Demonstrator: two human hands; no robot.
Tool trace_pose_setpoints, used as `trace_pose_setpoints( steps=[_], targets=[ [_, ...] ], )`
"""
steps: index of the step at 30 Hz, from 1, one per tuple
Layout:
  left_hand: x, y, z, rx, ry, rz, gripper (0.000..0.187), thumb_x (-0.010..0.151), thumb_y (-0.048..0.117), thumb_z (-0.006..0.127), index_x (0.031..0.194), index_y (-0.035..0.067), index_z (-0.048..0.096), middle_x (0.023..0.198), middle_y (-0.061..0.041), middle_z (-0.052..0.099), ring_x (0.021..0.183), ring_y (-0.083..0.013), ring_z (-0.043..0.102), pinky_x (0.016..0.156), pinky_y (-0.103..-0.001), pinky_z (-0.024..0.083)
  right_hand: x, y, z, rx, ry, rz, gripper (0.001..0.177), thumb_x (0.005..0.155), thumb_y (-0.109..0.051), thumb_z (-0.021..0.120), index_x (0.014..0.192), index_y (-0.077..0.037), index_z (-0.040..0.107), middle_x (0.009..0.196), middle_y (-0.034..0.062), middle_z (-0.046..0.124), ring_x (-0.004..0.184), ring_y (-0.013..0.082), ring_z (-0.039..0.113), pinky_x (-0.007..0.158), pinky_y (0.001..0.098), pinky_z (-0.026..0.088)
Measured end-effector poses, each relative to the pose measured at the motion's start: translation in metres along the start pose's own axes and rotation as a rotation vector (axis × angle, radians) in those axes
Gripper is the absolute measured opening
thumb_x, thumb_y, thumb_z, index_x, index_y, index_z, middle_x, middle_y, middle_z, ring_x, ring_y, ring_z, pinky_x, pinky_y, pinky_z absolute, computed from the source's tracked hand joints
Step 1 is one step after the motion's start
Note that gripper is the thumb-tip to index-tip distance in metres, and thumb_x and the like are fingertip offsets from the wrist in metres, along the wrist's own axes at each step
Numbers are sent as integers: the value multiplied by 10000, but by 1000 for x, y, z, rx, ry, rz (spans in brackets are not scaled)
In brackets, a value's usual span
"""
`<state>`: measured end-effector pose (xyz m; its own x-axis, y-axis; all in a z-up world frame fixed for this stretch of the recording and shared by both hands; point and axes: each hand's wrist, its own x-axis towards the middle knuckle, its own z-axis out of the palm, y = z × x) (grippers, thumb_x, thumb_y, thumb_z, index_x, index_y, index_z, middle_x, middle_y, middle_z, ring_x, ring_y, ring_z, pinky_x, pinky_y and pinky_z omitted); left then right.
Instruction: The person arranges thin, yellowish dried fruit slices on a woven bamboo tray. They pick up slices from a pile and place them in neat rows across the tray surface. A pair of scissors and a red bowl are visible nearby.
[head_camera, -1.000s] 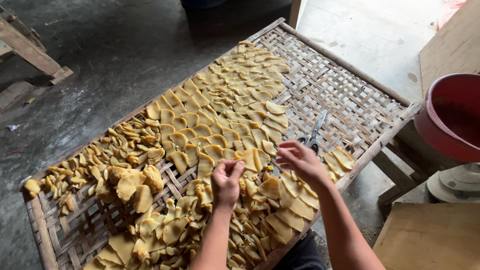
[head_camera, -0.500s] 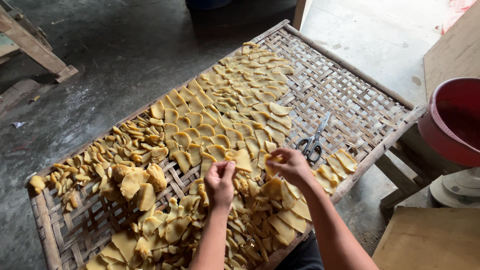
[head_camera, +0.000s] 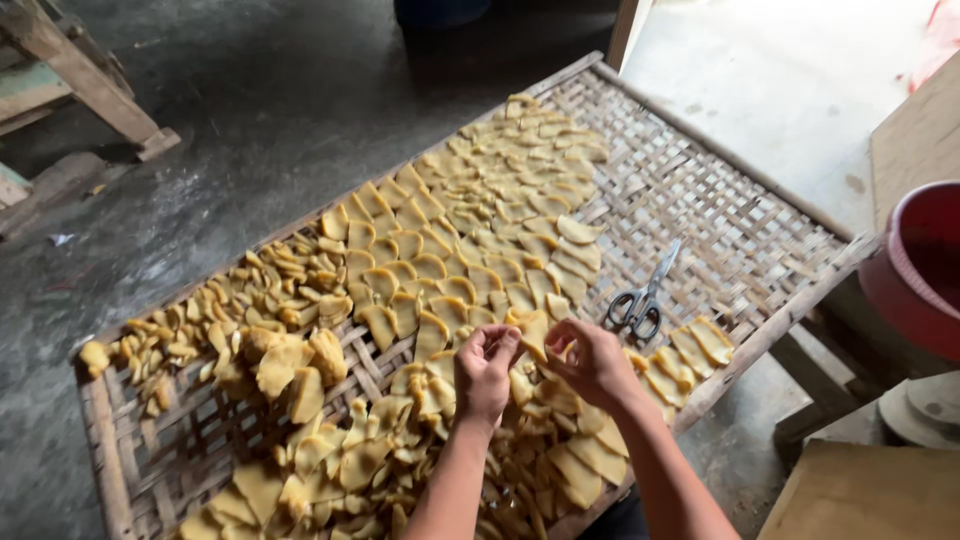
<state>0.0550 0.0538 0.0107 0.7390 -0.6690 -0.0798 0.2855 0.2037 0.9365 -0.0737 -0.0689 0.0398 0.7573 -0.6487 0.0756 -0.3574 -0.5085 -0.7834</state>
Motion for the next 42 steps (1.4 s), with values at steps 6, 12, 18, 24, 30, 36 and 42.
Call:
trace_pose_setpoints(
  steps=[6, 12, 18, 24, 30, 36, 42],
  targets=[
    [-4, -10, 9, 91, -25, -42, 138, 943, 125, 717, 985, -6, 721, 823, -78, 747, 693, -135, 662, 668, -259, 572, -3, 8, -6, 222, -12, 202, 282, 852, -320, 831, 931, -81, 703, 736, -15, 657, 642, 61, 529, 576, 253, 469],
    [-7, -15, 10, 129, -136, 22, 111, 946, 85, 702, 1010, 0, 733, 877, -45, 766, 794, -93, 711, 743, -227, 580, -1, 18, -3, 369, -143, 167, 304, 859, -286, 831, 874, 1, 729, 769, 1, 722, 706, 49, 588, 623, 234, 495],
    [-14, -8, 5, 439, -121, 179, 140, 947, 131, 714, 965, -7, 727, 864, -53, 763, 800, -114, 694, 759, -264, 557, -1, 17, -10, 469, -296, 172, 295, 896, -310, 764, 965, -24, 748, 811, -21, 741, 735, 41, 670, 652, 218, 538],
    [-16, -8, 7, 550, -153, 283, 110, 948, 106, 692, 972, 7, 732, 954, -64, 764, 873, -129, 714, 794, -272, 554, -10, 11, -11, 270, -244, 321, 379, 943, -348, 787, 923, 23, 714, 721, 16, 641, 621, 61, 500, 512, 230, 374],
    [-20, -9, 5, 499, -136, 119, 126, 947, 132, 678, 993, 19, 712, 877, -78, 768, 809, -160, 719, 734, -291, 566, -11, 19, -9, 373, -293, 237, 311, 905, -309, 759, 941, 0, 746, 819, 18, 765, 768, 44, 691, 652, 224, 522],
    [-21, -18, 5, 519, -100, 248, 158, 949, 157, 682, 991, 6, 704, 888, -64, 752, 819, -124, 698, 754, -270, 548, -11, 21, -5, 303, -202, 225, 206, 932, -192, 678, 961, 3, 737, 859, 59, 790, 808, 116, 752, 720, 251, 571],
    [-23, -16, 10, 312, -37, 11, 165, 992, 189, 663, 1020, 28, 684, 841, -19, 686, 726, -90, 581, 677, -242, 506, -12, 32, -1, 742, -101, 451, 235, 1006, -183, 569, 1025, 26, 674, 910, 58, 736, 772, 150, 734, 644, 278, 539]
  ],
)
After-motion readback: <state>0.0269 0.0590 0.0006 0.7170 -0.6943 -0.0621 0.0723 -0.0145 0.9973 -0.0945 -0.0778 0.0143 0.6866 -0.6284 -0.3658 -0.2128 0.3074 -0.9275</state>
